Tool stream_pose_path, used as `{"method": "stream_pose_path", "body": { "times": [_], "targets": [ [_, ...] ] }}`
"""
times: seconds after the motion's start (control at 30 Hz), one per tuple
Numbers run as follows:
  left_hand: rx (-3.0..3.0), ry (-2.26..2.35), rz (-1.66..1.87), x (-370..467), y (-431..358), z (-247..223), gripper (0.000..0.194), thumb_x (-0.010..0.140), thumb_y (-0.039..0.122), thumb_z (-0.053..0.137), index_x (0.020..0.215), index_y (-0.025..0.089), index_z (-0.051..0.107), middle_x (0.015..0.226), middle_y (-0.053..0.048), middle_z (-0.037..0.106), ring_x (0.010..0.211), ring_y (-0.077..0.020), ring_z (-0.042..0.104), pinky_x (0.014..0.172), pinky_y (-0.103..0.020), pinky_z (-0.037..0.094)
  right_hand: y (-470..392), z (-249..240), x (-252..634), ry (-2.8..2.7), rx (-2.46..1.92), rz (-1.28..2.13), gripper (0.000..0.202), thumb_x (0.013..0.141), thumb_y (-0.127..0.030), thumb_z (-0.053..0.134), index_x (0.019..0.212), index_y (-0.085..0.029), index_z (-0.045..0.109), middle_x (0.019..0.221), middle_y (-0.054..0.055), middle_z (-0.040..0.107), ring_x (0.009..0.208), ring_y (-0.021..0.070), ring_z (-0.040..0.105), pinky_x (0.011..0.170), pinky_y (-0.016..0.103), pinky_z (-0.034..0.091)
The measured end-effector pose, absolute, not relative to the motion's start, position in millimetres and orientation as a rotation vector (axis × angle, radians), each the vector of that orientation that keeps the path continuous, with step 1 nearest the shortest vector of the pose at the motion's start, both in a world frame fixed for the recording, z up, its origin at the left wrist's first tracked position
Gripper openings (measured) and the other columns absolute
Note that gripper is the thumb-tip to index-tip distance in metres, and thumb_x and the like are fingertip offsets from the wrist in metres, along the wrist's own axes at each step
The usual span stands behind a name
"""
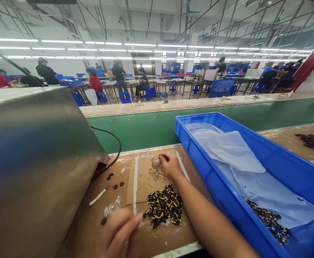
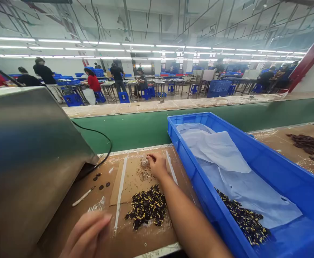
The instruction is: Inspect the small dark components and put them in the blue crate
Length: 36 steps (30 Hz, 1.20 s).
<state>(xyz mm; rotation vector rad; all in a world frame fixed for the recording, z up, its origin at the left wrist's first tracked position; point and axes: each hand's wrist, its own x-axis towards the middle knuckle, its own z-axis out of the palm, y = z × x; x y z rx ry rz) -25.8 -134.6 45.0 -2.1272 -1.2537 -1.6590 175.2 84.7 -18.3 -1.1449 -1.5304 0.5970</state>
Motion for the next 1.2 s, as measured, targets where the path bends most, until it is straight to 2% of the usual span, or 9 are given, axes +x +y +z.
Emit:
{"method": "stream_pose_path", "body": {
  "times": [0.07,0.17,0.27,0.4,0.5,0.6,0.97,1.2],
  "targets": [
    [-2.157,-1.304,-1.79,-12.6,-95.7,43.1,0.038,0.086,0.005,0.065,0.116,0.028,0.069,0.1,-0.006,0.067,0.09,-0.0201,0.066,0.081,-0.032,0.054,85.5,-15.7,174.4,-1.586,-1.119,0.543,0.021,0.094,-0.028,0.059,0.102,-0.019,0.076,0.102,0.008,0.077,0.095,0.0216,0.069,0.083,0.034,0.054],
    [-2.198,-1.462,-1.954,-1.5,-36.2,34.9,0.023,0.091,0.013,0.062,0.11,0.024,0.071,0.104,-0.006,0.069,0.096,-0.0197,0.066,0.087,-0.031,0.051,86.2,-10.1,173.1,-1.693,-1.078,0.412,0.022,0.096,-0.028,0.057,0.103,-0.019,0.077,0.102,0.008,0.077,0.095,0.0211,0.069,0.084,0.034,0.053],
    [-2.234,-1.739,-2.003,-3.5,-0.9,14.3,0.019,0.096,0.025,0.06,0.108,0.021,0.074,0.104,-0.007,0.072,0.097,-0.0203,0.067,0.088,-0.031,0.05,86.2,-6.1,172.7,-1.736,-1.075,0.31,0.022,0.097,-0.027,0.057,0.103,-0.02,0.077,0.101,0.008,0.078,0.094,0.0212,0.07,0.087,0.035,0.053],
    [-2.134,-2.143,-2.162,-11.7,7.7,-9.0,0.031,0.096,0.04,0.059,0.11,0.018,0.075,0.1,-0.01,0.074,0.091,-0.0215,0.068,0.083,-0.032,0.051,86.4,-5.3,173.6,-1.754,-1.068,0.262,0.021,0.098,-0.026,0.057,0.105,-0.021,0.077,0.101,0.008,0.076,0.094,0.0218,0.069,0.087,0.035,0.052],
    [-2.063,-2.24,-2.386,-13.0,4.6,-9.9,0.038,0.094,0.045,0.06,0.114,0.014,0.073,0.092,-0.01,0.072,0.083,-0.0198,0.067,0.078,-0.03,0.052,87.4,-6.5,173.7,-1.803,-1.031,0.286,0.022,0.099,-0.025,0.056,0.108,-0.022,0.076,0.104,0.008,0.076,0.097,0.0218,0.068,0.089,0.036,0.052],
    [-2.033,-2.254,-2.502,-10.3,2.1,-4.4,0.039,0.094,0.046,0.06,0.113,0.014,0.072,0.089,-0.009,0.071,0.081,-0.0184,0.065,0.075,-0.028,0.052,88.3,-7.0,172.9,-1.842,-1.008,0.321,0.022,0.1,-0.023,0.055,0.107,-0.022,0.076,0.103,0.007,0.076,0.098,0.0213,0.068,0.09,0.036,0.052],
    [-2.023,-2.219,-2.564,-5.4,-1.5,2.6,0.036,0.092,0.045,0.064,0.109,0.016,0.075,0.087,-0.008,0.071,0.078,-0.018,0.064,0.073,-0.027,0.05,87.1,-4.4,170.1,-1.903,-1.029,0.361,0.023,0.1,-0.022,0.053,0.106,-0.023,0.075,0.104,0.008,0.074,0.1,0.0217,0.067,0.092,0.036,0.052],
    [-1.993,-2.24,-2.686,-5.5,-0.9,9.0,0.04,0.088,0.043,0.067,0.112,0.012,0.075,0.081,-0.008,0.072,0.071,-0.0153,0.064,0.069,-0.027,0.054,87.7,-5.7,169.8,-1.898,-1.039,0.37,0.023,0.1,-0.023,0.053,0.106,-0.022,0.075,0.105,0.008,0.074,0.1,0.0212,0.067,0.091,0.035,0.052]
  ]
}}
